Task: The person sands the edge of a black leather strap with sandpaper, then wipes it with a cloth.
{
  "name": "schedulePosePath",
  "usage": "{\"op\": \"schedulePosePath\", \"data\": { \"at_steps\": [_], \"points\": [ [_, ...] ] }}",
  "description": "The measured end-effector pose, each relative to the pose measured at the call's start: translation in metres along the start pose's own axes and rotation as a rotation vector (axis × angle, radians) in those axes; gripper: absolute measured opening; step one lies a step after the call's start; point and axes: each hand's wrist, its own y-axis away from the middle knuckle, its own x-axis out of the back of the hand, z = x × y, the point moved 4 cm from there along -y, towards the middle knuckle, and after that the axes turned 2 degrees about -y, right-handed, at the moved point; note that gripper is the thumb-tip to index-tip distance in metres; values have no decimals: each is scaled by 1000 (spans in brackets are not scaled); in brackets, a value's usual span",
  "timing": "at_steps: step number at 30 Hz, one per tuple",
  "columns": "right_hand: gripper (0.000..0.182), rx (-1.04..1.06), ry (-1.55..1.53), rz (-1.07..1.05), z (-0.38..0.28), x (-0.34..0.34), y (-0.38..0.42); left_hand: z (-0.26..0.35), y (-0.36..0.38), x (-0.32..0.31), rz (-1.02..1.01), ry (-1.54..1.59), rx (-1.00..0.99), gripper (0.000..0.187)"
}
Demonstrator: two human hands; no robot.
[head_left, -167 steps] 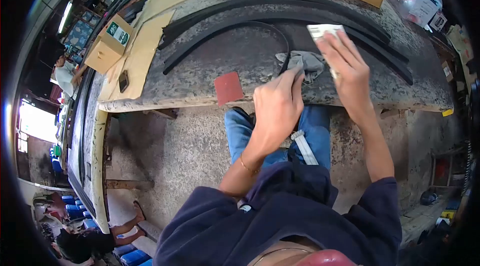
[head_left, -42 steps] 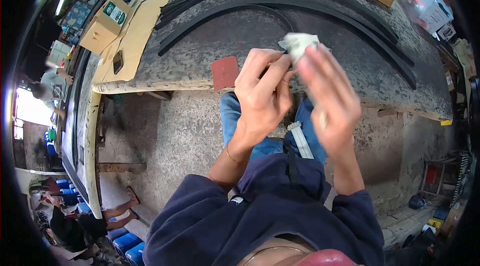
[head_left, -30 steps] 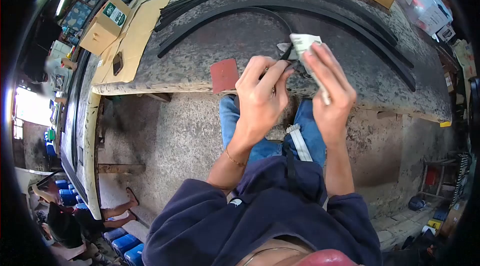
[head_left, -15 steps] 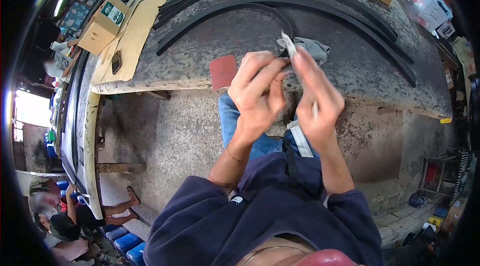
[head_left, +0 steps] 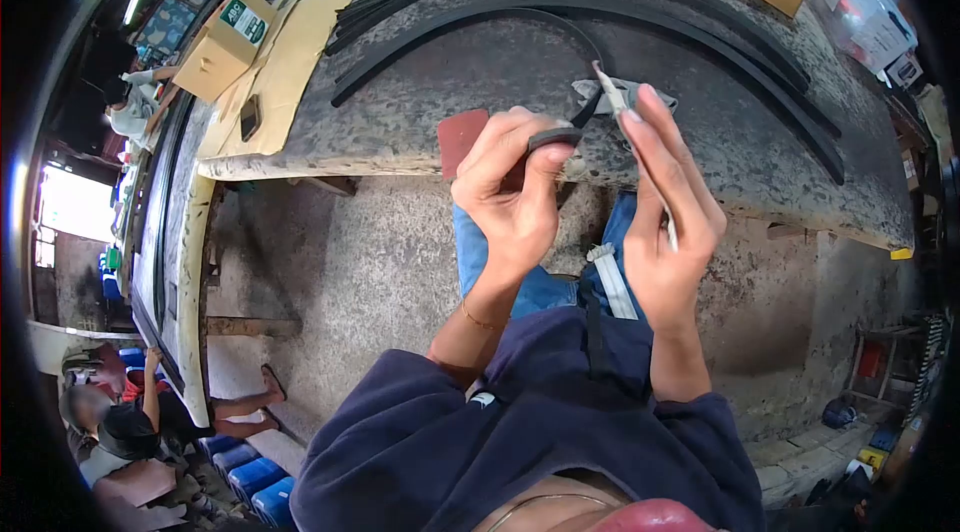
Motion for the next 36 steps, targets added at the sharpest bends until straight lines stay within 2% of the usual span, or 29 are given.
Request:
{"op": "schedulePosePath", "data": {
  "at_steps": [1,3,4,5,6,7,9,11,12,13,15,16,17,19,21,23,24,25,27,29,31,33,35,36],
  "points": [
    [60,-4,1,6,-6,0,-2,1,0,-1,-3,38,-1,8],
    [52,146,-121,8,-27,-2,-6,6,-1,-4,-6,35,-42,8],
    [43,230,-40,-46,-32,-3,-7,7,-2,-4,-6,-22,-53,8],
    [43,229,-42,-44,-27,-2,-7,9,-2,-2,-5,-81,-65,8],
    [40,135,39,-113,-13,-4,-5,7,-4,-2,-21,-120,-110,9],
    [36,46,122,-183,1,-5,-3,4,-3,1,-13,-98,-55,9],
    [36,0,95,-135,5,1,-3,11,-5,1,-37,-221,-164,11],
    [43,172,62,-65,-19,9,-7,10,-6,-4,-31,-237,-204,13],
    [45,238,69,-94,-21,5,-5,12,-4,-5,-32,-257,-244,14],
    [45,239,73,-89,-12,2,-6,13,-5,-5,-35,-253,-247,14],
    [42,-5,147,-207,21,-4,-11,17,-7,-7,-62,-304,-214,15],
    [44,-16,58,-144,24,-2,-14,17,-7,-6,-88,-307,-228,17],
    [44,-9,61,-135,20,0,-15,17,-9,-8,-90,-301,-238,17],
    [52,197,25,-160,-15,-1,-16,19,-6,-8,-85,-317,-289,19],
    [54,198,44,-141,-4,-6,-14,16,-5,-4,-109,-338,-258,20],
    [50,-120,48,-214,25,-3,-14,17,-8,-2,-99,-312,-263,17],
    [50,-45,15,-134,19,-2,-14,17,-9,-2,-88,-292,-310,18],
    [50,-36,12,-137,11,-3,-17,15,-11,-4,-80,-294,-316,18],
    [55,188,51,-193,-19,-4,-13,13,-6,-2,-74,-323,-266,20],
    [53,196,95,-142,-4,-9,-9,13,-6,1,-97,-352,-285,20],
    [43,-53,50,-201,17,-5,-14,9,-6,3,-118,-327,-254,19],
    [45,-50,21,-167,8,0,-16,6,-6,1,-110,-279,-318,18],
    [56,174,58,-158,-16,-4,-13,9,-3,0,-91,-251,-261,15],
    [63,140,-4,-143,-9,-11,-10,11,-3,1,-108,-291,-232,12]
  ]
}}
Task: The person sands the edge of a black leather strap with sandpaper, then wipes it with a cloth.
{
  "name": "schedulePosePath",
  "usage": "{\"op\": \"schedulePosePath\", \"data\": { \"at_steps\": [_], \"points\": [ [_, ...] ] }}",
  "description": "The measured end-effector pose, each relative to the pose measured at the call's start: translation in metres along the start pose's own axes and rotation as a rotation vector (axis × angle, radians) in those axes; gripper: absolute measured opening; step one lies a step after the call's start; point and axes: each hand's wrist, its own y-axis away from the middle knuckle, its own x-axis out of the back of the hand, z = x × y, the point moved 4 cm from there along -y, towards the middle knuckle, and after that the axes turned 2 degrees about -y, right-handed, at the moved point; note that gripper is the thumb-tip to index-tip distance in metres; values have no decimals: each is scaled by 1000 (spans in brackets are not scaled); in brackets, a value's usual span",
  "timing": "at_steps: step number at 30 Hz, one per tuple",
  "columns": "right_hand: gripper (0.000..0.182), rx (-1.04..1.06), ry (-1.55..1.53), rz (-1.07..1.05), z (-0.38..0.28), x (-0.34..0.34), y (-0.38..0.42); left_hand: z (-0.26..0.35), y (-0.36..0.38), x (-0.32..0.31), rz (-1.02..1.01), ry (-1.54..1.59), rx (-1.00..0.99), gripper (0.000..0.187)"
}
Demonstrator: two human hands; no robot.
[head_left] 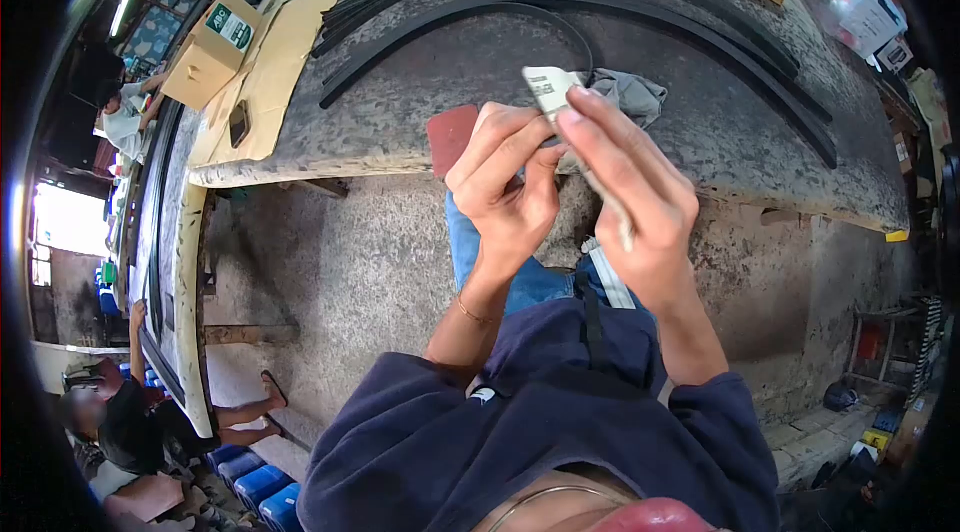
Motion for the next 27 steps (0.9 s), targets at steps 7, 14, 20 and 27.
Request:
{"op": "schedulePosePath", "data": {
  "at_steps": [7,14,20,27],
  "points": [
    [62,-207,-35,86,44,3,11,-16,15,7,42,294,475,13],
    [63,-72,-127,42,-3,-1,-4,-15,10,1,104,254,397,9],
    [59,-248,-68,-34,18,-3,17,-15,6,4,60,157,358,11],
    [58,-315,-115,-135,31,-15,19,-14,3,4,19,51,315,12]
  ]
}}
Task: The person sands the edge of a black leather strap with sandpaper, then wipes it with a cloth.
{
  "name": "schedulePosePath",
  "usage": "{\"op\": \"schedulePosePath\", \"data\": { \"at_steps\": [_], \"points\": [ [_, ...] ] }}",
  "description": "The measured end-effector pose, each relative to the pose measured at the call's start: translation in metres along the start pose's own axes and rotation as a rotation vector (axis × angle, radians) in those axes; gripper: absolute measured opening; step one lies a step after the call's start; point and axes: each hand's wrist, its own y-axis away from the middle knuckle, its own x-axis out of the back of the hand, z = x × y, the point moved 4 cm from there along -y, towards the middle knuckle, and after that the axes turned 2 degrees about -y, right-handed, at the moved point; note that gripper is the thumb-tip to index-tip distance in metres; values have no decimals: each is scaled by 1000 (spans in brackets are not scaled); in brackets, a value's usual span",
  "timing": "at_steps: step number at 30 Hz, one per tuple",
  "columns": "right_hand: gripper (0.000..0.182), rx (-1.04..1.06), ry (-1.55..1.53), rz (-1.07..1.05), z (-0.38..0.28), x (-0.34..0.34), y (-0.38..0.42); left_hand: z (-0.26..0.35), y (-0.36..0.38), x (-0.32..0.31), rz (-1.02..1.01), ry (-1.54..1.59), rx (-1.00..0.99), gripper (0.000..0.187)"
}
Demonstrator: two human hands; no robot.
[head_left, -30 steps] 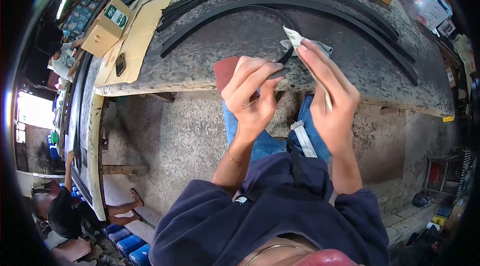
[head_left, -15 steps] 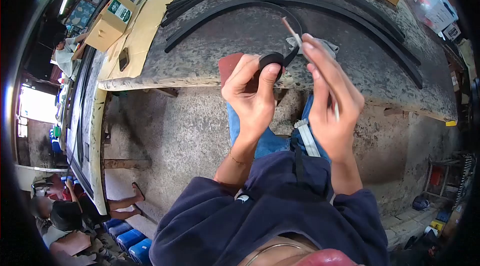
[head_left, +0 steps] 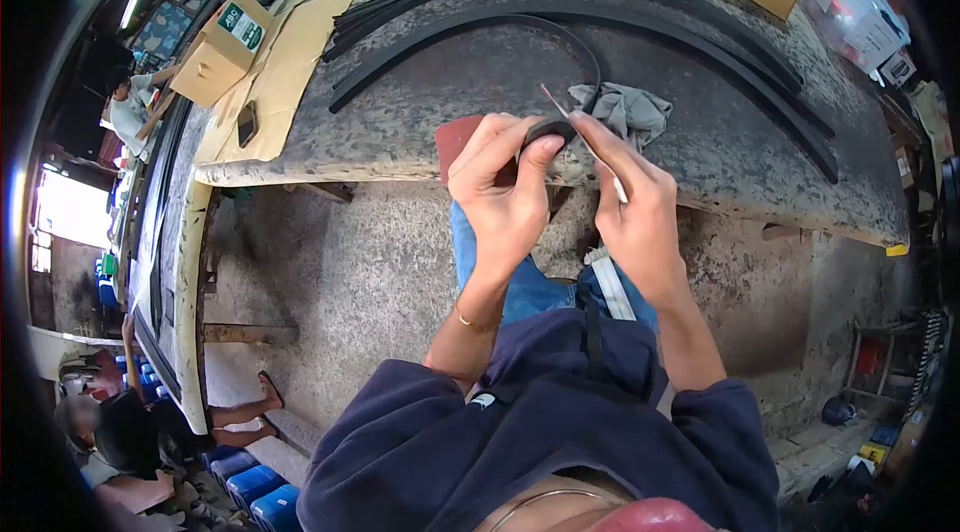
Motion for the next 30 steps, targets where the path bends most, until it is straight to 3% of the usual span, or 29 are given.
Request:
{"op": "schedulePosePath", "data": {
  "at_steps": [2,4,10,12,16,20,24,28,30],
  "points": [
    [61,21,5,29,-3,0,0,-4,0,3,9,85,-20,12],
    [67,207,-35,158,-27,6,-5,-2,0,2,11,61,-27,12],
    [67,-2,-14,-20,2,-14,7,-2,-5,8,41,89,13,12],
    [67,107,-26,174,-13,0,5,-2,-3,9,36,99,20,12],
    [67,277,116,86,-37,0,-4,0,-2,6,41,123,-32,11],
    [64,102,75,53,-18,4,2,-1,-5,9,41,42,-24,11],
    [66,255,139,44,-35,5,-6,5,-8,5,38,1,-167,11],
    [59,97,118,59,-21,12,-10,5,-9,7,26,-28,-140,11],
    [59,151,104,97,-31,12,-9,7,-8,5,-8,-60,-183,11]
  ]
}}
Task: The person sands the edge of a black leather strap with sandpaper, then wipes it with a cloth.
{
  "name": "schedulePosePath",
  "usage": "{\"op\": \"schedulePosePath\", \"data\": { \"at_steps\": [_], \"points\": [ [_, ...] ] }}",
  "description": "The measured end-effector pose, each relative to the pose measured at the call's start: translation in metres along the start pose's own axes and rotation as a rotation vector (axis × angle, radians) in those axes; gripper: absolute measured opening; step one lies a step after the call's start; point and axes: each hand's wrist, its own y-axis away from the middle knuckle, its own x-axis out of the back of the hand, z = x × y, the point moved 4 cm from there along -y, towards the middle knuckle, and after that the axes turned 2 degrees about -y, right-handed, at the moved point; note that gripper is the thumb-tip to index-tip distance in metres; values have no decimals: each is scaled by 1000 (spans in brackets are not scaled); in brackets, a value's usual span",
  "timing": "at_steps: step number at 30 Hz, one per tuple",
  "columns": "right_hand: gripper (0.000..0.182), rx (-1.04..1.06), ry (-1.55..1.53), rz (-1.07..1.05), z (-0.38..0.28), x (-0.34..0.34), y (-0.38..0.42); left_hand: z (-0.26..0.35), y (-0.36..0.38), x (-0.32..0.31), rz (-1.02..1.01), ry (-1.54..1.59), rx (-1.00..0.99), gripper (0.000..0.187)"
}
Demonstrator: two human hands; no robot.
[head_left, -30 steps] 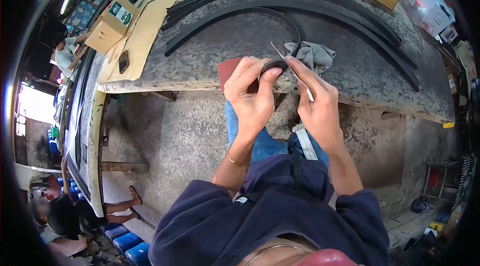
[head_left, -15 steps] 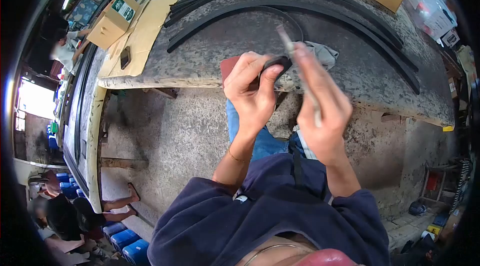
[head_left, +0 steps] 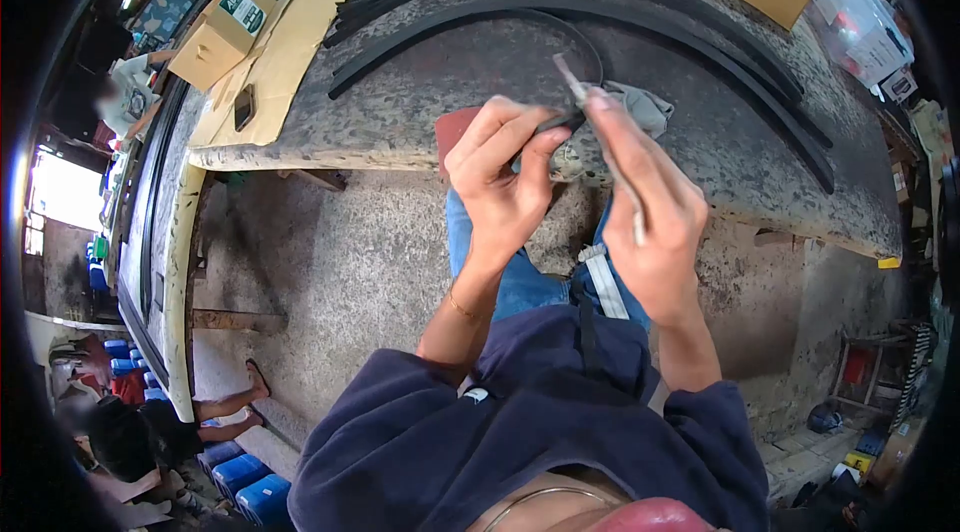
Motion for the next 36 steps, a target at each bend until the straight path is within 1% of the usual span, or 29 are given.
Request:
{"op": "schedulePosePath", "data": {
  "at_steps": [2,3,4,6,7,8,10,11,12,14,16,18,20,22,23,24,25,26,27,28,29,30,32,33,34,36],
  "points": [
    [59,77,65,-73,-3,-3,-3,3,-2,-1,-8,-6,-38,11],
    [58,-70,129,-161,13,-6,-1,4,-2,0,5,7,-54,12],
    [58,-66,130,-159,15,-4,0,5,-3,1,22,19,-73,12],
    [59,-28,78,-45,15,2,-2,2,-5,1,21,-20,-70,12],
    [58,13,41,34,4,6,-3,1,-3,1,13,-61,-48,13],
    [58,-4,39,25,0,3,0,1,2,1,7,-65,-30,13],
    [56,119,126,-45,-4,-3,-4,3,-2,-2,-1,-76,-114,14],
    [54,114,90,-59,9,-6,-2,3,-1,-2,-36,-191,-29,14],
    [54,120,93,-61,15,-6,3,2,1,-1,-30,-189,-31,14],
    [55,56,207,-145,30,-7,4,-6,4,2,16,-52,-33,14],
    [55,18,197,-146,34,-7,8,-1,4,3,19,-26,-28,14],
    [58,-9,53,-86,29,-5,3,-1,2,2,15,25,-20,14],
    [54,-3,29,-51,12,-1,-5,-6,3,1,29,54,-15,13],
    [50,172,-32,36,-3,2,-8,-6,3,-2,33,92,-5,13],
    [48,214,5,-4,-5,-2,-5,-3,2,-2,37,69,-32,12],
    [49,139,-60,-37,1,-10,-1,0,1,-2,43,45,-60,11],
    [49,65,-47,-83,11,-11,2,1,3,-1,44,43,-61,11],
    [48,-4,-34,-133,22,-11,2,-2,7,1,42,23,17,11],
    [48,5,-34,-132,22,-10,0,-5,7,1,37,5,92,11],
    [48,-19,-85,-82,22,-6,1,-5,6,0,35,5,92,11],
    [49,-45,-135,-36,22,-3,3,-1,4,-3,32,33,28,11],
    [49,-54,-136,-42,19,-4,5,2,5,-5,29,59,-31,11],
    [55,97,-122,-29,6,-7,6,0,9,-7,28,63,-28,12],
    [65,43,-74,-83,16,-7,7,-3,12,-7,35,89,46,12],
    [65,49,-71,-78,22,-3,10,-5,12,-6,47,115,116,12],
    [70,-255,-126,-238,41,-6,19,-4,9,-5,34,134,91,11]
  ]
}}
